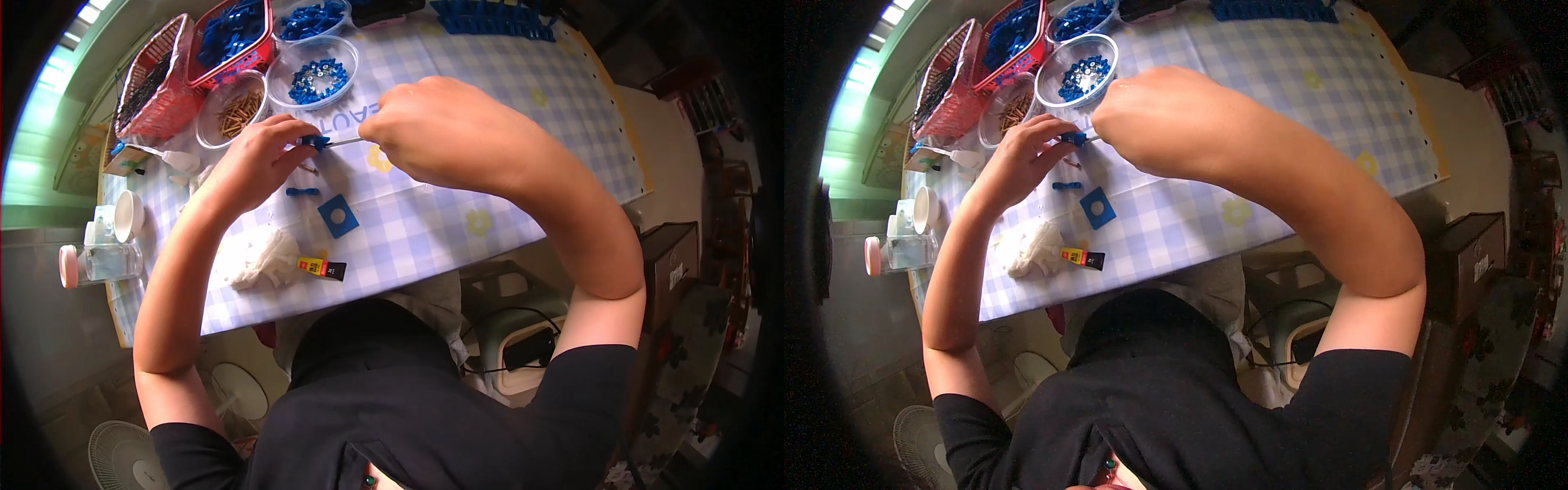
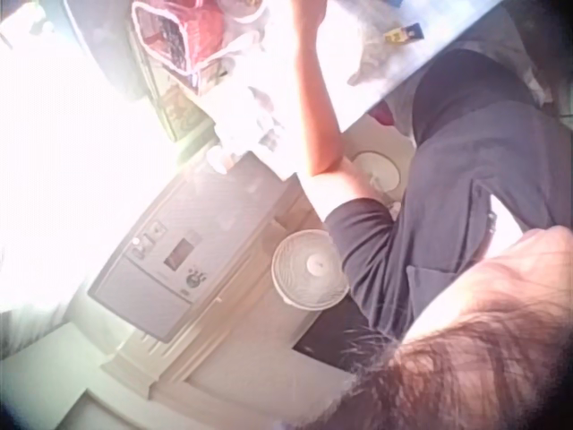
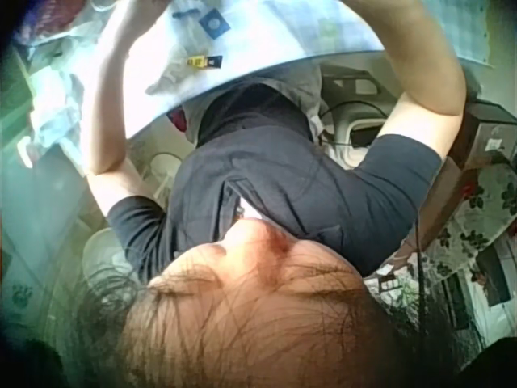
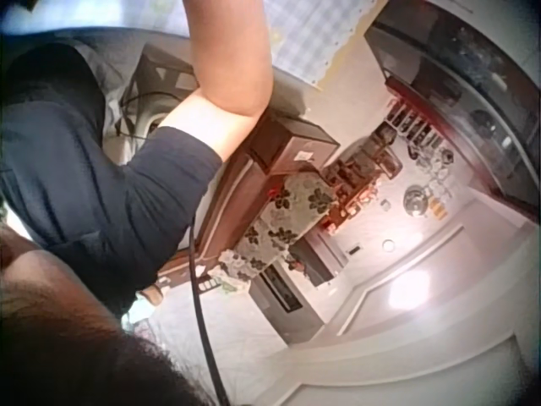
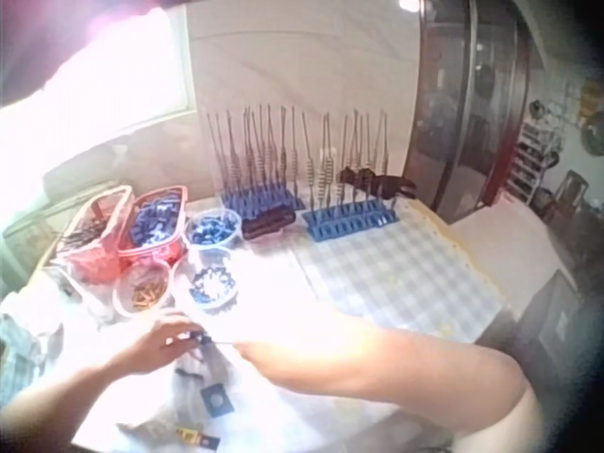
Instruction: The person assembles small blue plastic components with a metal pin using a screwdriver.
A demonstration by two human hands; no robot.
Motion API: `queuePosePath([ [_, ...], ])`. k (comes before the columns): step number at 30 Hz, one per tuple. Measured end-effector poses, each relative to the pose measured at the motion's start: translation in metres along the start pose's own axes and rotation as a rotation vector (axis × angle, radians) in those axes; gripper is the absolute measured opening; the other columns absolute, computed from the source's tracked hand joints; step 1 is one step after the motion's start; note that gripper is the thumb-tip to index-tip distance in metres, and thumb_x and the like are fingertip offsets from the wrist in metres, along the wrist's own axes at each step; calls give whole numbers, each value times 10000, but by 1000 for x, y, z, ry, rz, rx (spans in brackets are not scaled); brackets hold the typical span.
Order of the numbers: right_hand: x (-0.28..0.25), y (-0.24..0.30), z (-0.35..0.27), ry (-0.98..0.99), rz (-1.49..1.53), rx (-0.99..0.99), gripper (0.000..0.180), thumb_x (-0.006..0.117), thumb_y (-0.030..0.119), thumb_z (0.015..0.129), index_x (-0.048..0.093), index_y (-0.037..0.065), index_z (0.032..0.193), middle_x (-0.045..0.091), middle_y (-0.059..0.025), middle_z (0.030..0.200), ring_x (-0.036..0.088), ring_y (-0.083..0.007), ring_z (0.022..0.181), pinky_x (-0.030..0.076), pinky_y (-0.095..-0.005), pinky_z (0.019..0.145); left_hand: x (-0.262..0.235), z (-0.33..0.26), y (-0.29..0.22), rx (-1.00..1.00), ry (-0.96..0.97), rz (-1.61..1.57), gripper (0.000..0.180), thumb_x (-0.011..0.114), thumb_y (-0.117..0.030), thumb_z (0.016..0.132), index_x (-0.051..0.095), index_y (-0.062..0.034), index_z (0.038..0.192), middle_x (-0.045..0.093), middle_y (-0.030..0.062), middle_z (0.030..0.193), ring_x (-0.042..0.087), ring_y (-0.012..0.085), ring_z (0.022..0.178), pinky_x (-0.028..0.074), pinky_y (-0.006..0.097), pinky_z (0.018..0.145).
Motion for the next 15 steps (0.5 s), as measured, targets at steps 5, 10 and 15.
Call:
queuePosePath([
  [5, 1, 5, 3, -39, -83, -44, 161, 593, 34, 779, 706, 31, 894, 668, -179, 812, 668, -337, 810, 537, -407, 702, 1, 1, -3, 12, 7, 28, 187, 666, -53, 843, 662, 4, 1021, 646, 168, 909, 647, 343, 812, 520, 395, 724],
  [10, -6, 13, 11, 51, -78, -68, 129, 589, 26, 767, 704, 14, 825, 676, -184, 827, 676, -336, 791, 541, -420, 696, 1, 0, -4, 42, 22, 49, 185, 662, -49, 841, 662, 6, 1018, 649, 171, 906, 651, 351, 805, 523, 396, 722],
  [15, 4, 22, 14, 130, -21, -70, 133, 568, 22, 769, 696, -10, 780, 680, -196, 844, 680, -340, 791, 545, -419, 685, 1, 1, -8, 64, -8, 37, 181, 660, -49, 840, 663, 11, 1012, 657, 176, 925, 656, 356, 816, 525, 396, 722],
])
Point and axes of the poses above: each hand's wrist, its own z-axis towards the middle knuckle, its own x-axis out of the palm, y = z × x, the point moved 7 cm from there along z, towards the middle knuckle
